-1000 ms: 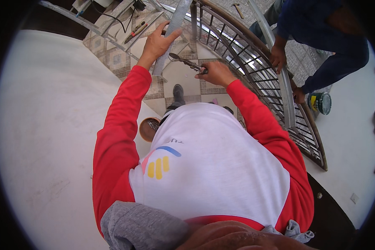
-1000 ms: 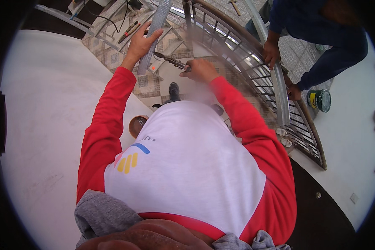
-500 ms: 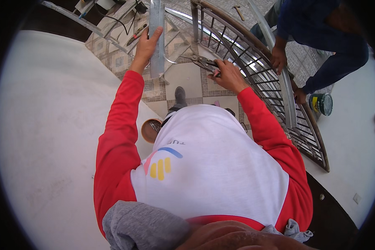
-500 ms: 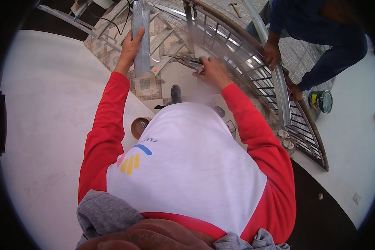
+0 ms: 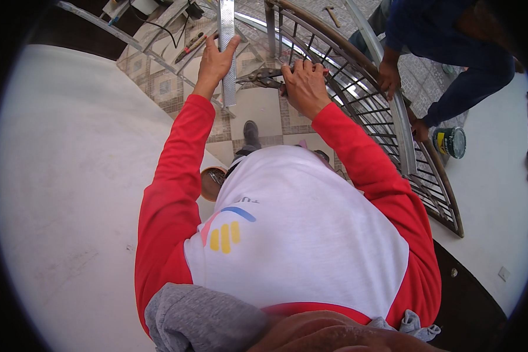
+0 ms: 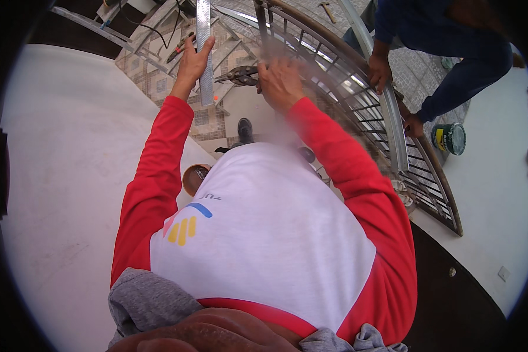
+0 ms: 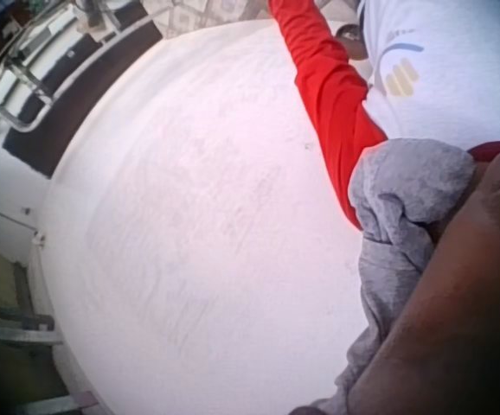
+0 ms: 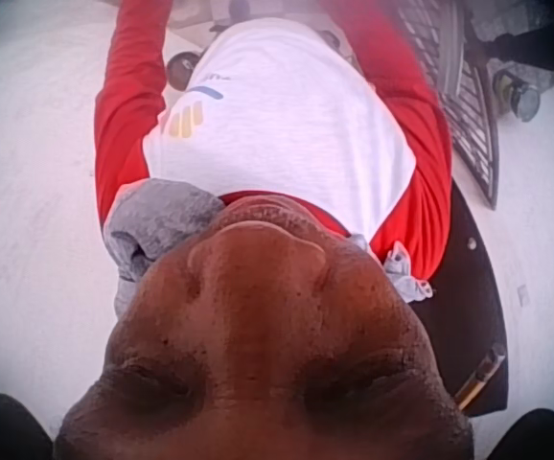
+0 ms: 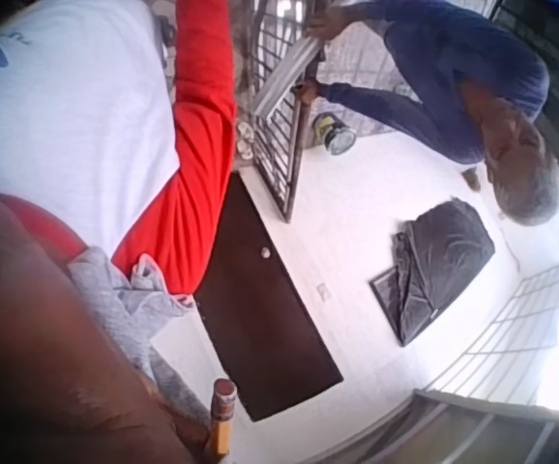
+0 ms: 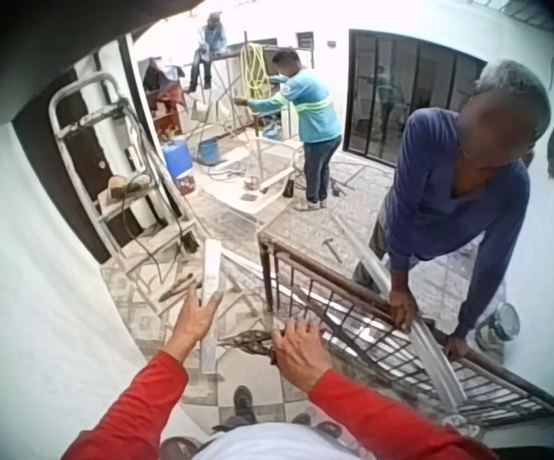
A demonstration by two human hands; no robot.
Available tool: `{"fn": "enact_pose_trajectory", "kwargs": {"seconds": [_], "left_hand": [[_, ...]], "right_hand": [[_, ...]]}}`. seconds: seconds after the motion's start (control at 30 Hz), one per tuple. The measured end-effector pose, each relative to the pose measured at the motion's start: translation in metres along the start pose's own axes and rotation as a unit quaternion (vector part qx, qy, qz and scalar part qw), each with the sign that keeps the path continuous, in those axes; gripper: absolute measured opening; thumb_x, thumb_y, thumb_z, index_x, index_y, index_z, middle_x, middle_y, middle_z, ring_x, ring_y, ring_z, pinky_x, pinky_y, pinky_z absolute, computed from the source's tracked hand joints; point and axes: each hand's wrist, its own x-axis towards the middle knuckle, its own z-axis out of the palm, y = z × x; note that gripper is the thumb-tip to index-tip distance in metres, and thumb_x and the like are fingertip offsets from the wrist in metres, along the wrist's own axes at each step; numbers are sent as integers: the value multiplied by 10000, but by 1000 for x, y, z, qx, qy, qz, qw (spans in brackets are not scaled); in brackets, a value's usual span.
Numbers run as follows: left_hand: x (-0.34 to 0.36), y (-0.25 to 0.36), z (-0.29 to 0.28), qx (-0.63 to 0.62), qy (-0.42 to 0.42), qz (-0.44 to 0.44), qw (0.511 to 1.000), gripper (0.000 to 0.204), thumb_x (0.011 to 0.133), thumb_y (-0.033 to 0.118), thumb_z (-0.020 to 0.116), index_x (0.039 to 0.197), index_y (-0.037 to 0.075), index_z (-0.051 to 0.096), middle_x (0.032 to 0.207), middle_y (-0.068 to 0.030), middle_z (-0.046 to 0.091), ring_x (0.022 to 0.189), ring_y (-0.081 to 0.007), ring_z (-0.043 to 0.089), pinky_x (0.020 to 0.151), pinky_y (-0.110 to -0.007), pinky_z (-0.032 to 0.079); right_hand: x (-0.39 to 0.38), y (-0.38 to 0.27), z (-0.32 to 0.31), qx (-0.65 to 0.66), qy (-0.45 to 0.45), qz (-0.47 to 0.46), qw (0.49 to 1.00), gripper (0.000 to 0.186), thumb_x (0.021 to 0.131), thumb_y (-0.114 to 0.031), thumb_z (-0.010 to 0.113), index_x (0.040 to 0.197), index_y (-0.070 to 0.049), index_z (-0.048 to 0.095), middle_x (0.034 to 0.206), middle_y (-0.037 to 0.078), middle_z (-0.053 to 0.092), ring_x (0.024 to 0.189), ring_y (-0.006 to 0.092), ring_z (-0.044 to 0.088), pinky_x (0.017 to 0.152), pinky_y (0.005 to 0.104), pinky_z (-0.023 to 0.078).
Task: The person uses tin snips to cut a long metal strip into smaller pieces. They repeatedly measure the strip against a curved metal railing, cut it, and then fit the piece into the railing structure.
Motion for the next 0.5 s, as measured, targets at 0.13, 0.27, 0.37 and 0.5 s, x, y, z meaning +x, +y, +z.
{"fn": "enact_pose_trajectory", "kwargs": {"seconds": [0.13, 0.27, 0.37, 0.5], "left_hand": [[5, -14, 1, -103, -30, -24, 994, 1012, 875, 796, 562, 1457, -22, 431, 1303, -276, 624, 1215, -373, 627, 1009, -449, 488], [8, -25, -22, -252, -224, -80, 938, 933, 920, 762, 544, 1440, -10, 474, 1257, -211, 659, 1187, -253, 655, 895, -345, 544], [-3, -28, -35, -445, -298, -89, 840, 858, 957, 754, 459, 1389, 18, 549, 1146, -170, 694, 1000, -228, 724, 782, -336, 611], [-14, -25, -34, -543, -296, -59, 783, 868, 964, 774, 377, 1379, 36, 566, 1079, -168, 715, 898, -249, 746, 755, -379, 644]], "right_hand": [[10, 10, -3, 98, -149, -5, 984, 355, 834, -344, 771, 1015, -56, 672, 893, 184, 685, 896, 351, 699, 784, 510, 513], [8, 37, 9, 233, -245, -61, 939, 353, 824, -392, 774, 965, -81, 683, 889, 170, 726, 898, 367, 712, 789, 494, 538], [-4, 48, 34, 373, -294, -32, 880, 504, 820, -449, 798, 1175, -103, 706, 1041, 135, 729, 998, 312, 694, 881, 424, 520], [-22, 49, 62, 533, -342, -24, 774, 583, 838, -453, 797, 1290, -104, 682, 1150, 92, 711, 1038, 251, 661, 931, 377, 494]]}}
